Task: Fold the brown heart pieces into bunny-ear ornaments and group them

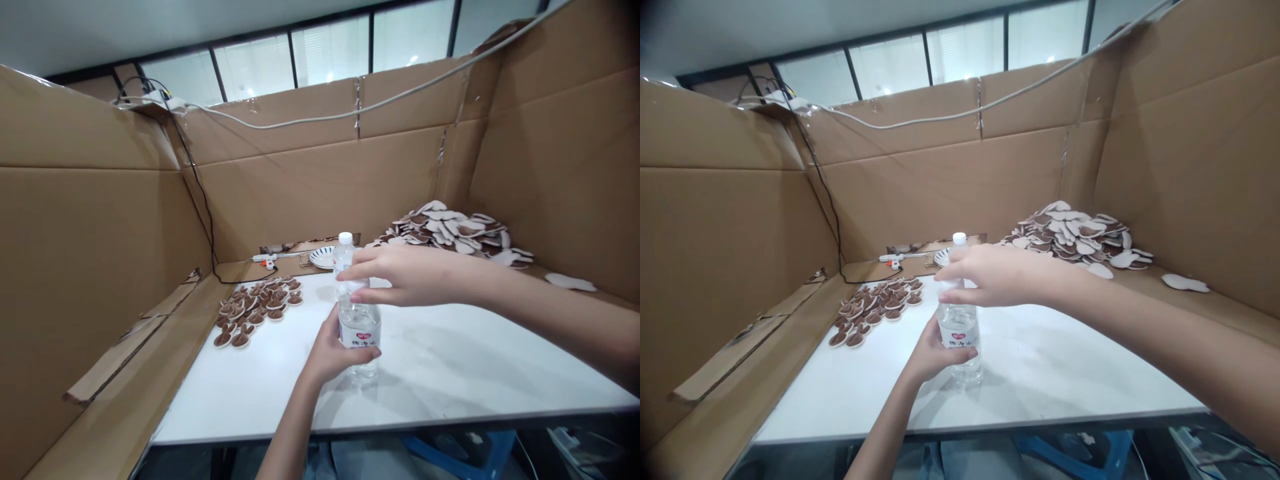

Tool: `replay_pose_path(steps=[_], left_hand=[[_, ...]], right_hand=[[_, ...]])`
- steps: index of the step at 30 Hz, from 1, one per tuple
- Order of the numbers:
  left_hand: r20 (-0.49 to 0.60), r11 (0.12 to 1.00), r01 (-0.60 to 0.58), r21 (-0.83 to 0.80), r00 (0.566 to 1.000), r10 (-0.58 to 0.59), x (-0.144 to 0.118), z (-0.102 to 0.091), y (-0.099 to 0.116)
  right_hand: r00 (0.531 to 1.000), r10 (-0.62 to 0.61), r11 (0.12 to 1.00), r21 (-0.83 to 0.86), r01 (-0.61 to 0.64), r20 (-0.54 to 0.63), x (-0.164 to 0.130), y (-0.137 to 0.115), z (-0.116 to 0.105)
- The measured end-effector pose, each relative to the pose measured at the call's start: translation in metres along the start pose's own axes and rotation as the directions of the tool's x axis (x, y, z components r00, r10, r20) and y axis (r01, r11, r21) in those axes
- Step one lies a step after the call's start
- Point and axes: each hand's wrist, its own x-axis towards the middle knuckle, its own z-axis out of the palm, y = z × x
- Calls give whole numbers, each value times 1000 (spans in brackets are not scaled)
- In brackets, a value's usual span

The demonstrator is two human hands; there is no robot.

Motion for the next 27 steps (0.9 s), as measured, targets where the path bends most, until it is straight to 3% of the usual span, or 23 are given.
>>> replay_pose_path(steps=[4, 8, 10, 12, 14, 17, 22, 24, 27], left_hand=[[-6, 1000, -4, 25, 1000, 4, -1, 0, -1], [-7, 999, -24, 34, 1000, 24, -1, 0, -1], [-6, 999, -26, 31, 1000, 26, -1, 0, 0], [6, 999, -29, 23, 1000, 29, -1, -1, 0], [19, 999, -41, 16, 999, 40, -1, -1, 1], [22, 998, -56, 3, 998, 56, -1, 0, 1], [-7, 1000, -12, -8, 1000, 11, -3, 2, -1], [-10, 1000, -1, -13, 1000, 1, -4, 3, -1], [-17, 1000, -5, -28, 1000, 4, -6, 4, -2]], right_hand=[[999, 29, 997, -76, -31, -27, 2, -2, 5], [997, -2, 1000, -5, 1, -78, -2, -2, -3], [981, 59, 994, 98, -41, -186, -7, 2, -6], [930, 209, 959, 252, -134, -301, -14, 9, 0], [849, 403, 868, 436, -237, -342, -26, 20, 20], [757, 603, 683, 653, -328, -250, -48, 35, 78], [665, 746, 502, 670, -547, -16, -83, 34, 176], [687, 726, 551, 618, -561, -23, -92, 30, 196], [729, 682, 646, 520, -559, -62, -97, 26, 206]])
